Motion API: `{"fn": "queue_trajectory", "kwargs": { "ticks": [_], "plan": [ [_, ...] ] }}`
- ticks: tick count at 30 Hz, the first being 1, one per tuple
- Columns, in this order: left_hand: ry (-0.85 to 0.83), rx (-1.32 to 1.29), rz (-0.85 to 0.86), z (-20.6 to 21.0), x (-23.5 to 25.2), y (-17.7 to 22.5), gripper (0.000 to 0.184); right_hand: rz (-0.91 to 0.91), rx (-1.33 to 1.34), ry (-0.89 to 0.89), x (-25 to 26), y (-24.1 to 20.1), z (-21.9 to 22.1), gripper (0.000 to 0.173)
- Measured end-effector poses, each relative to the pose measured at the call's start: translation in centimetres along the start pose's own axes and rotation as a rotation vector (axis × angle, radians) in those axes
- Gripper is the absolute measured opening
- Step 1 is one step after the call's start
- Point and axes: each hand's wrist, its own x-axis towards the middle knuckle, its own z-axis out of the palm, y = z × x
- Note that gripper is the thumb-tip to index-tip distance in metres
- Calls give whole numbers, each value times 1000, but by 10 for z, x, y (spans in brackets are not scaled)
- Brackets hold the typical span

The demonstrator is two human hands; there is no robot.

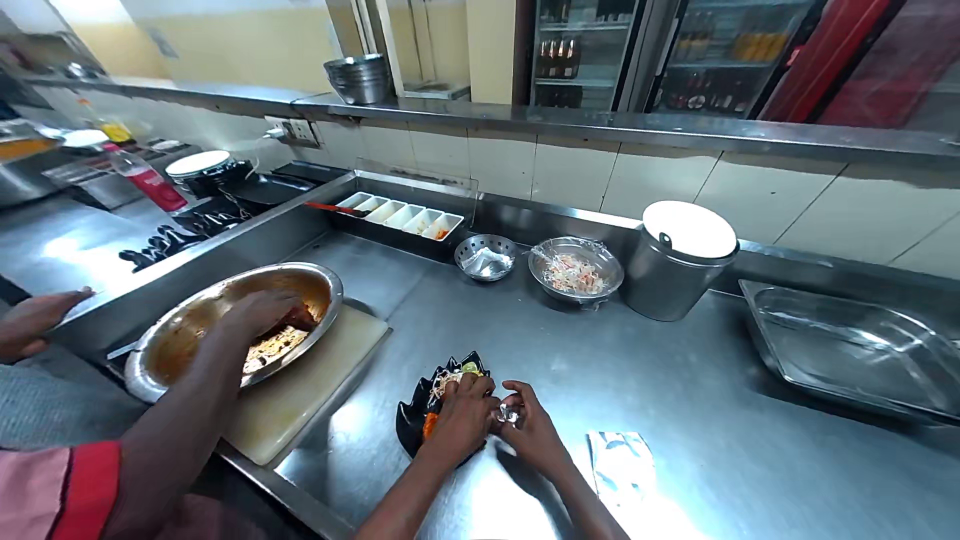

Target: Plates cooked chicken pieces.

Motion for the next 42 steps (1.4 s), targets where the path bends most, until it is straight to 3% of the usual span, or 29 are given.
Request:
{"fn": "queue_trajectory", "kwargs": {
  "ticks": [2, 6, 13, 16, 20, 24, 27, 29, 34, 36, 37, 38, 39, 40, 42],
  "plan": [
    [41, -5, 9, 3, 1, -3, 28, 64, 225, -70, -4, 0, -11, 64],
    [45, 14, 4, 8, 0, -3, 27, 127, 474, -33, -6, 18, -17, 36],
    [87, 24, 25, 11, -1, -4, 28, 75, 248, 72, 6, 12, -5, 16],
    [101, 2, 18, 14, -1, -4, 27, 70, 109, 107, 5, 7, -5, 16],
    [116, -29, -34, 13, -4, -2, 27, 277, 309, 37, 3, -3, -3, 28],
    [131, -81, -145, 11, -27, 14, 43, 455, 388, 10, 8, -10, 6, 32],
    [395, -211, -151, 27, -58, 21, 48, 425, 352, 20, 11, -16, 9, 24],
    [539, -279, -78, 42, -80, 23, 41, 371, 291, 14, 11, -19, 9, 22],
    [503, -423, -15, 68, -128, 17, 28, 141, 72, 31, 10, -11, 4, 25],
    [589, -424, -18, 75, -138, 16, 25, 82, -4, 60, 10, -8, 3, 25],
    [622, -396, -55, 62, -141, 24, 24, 51, -34, 77, 10, -7, 4, 25],
    [544, -362, -166, 20, -142, 44, 26, 23, -57, 94, 9, -6, 4, 25],
    [254, -337, -352, -52, -138, 68, 32, 1, -77, 110, 8, -6, 6, 26],
    [166, -258, -430, -103, -120, 75, 33, -17, -89, 121, 7, -5, 7, 25],
    [226, -157, -400, -135, -100, 69, 30, -37, -107, 142, 5, -4, 11, 25]
  ]
}}
